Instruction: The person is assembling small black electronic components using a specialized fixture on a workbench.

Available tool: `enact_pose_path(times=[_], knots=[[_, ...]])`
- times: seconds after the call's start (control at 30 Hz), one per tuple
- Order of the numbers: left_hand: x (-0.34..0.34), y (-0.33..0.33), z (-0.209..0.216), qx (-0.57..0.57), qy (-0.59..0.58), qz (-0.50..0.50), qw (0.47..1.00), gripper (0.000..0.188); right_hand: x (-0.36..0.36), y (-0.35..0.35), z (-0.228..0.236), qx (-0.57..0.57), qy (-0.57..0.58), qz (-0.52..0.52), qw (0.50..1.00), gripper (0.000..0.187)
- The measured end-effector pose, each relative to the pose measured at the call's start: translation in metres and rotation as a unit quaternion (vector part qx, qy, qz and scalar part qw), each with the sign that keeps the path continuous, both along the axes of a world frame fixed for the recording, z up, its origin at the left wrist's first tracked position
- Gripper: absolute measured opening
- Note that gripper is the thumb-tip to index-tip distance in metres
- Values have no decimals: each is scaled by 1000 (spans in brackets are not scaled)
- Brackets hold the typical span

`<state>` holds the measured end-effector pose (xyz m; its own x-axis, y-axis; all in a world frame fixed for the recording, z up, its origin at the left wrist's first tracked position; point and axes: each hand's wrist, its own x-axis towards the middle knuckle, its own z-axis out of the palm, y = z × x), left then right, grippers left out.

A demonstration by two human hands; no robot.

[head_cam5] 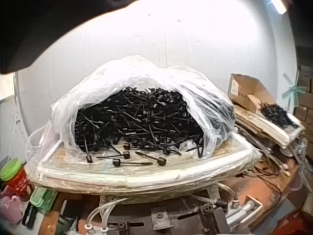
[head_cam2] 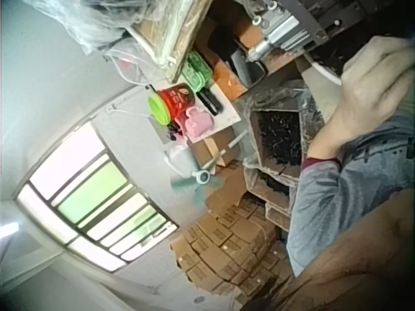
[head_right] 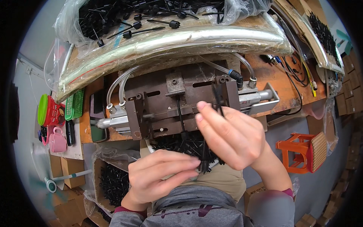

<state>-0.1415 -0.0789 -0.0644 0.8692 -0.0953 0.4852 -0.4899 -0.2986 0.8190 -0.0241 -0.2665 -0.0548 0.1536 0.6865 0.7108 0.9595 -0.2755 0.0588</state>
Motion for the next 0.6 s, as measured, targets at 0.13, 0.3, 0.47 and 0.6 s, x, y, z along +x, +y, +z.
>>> enact_pose_path(times=[0.13, 0.3, 0.47, 0.6], knots=[[1, -12, 16, -4, 7, 92, 996, 38, -2, 9, 1, -3, 9, 11, 1000, 26], [-6, -7, 3, 51, -13, 72, 996, 39, -4, 13, -7, 11, -26, 10, 1000, 27], [1, -4, -10, 207, -22, 156, 965, 35, 5, -3, -9, 42, 49, -12, 998, 32], [10, -4, -25, 306, -35, 165, 937, 31, 10, -8, -29, 119, 104, 46, 986, 24]])
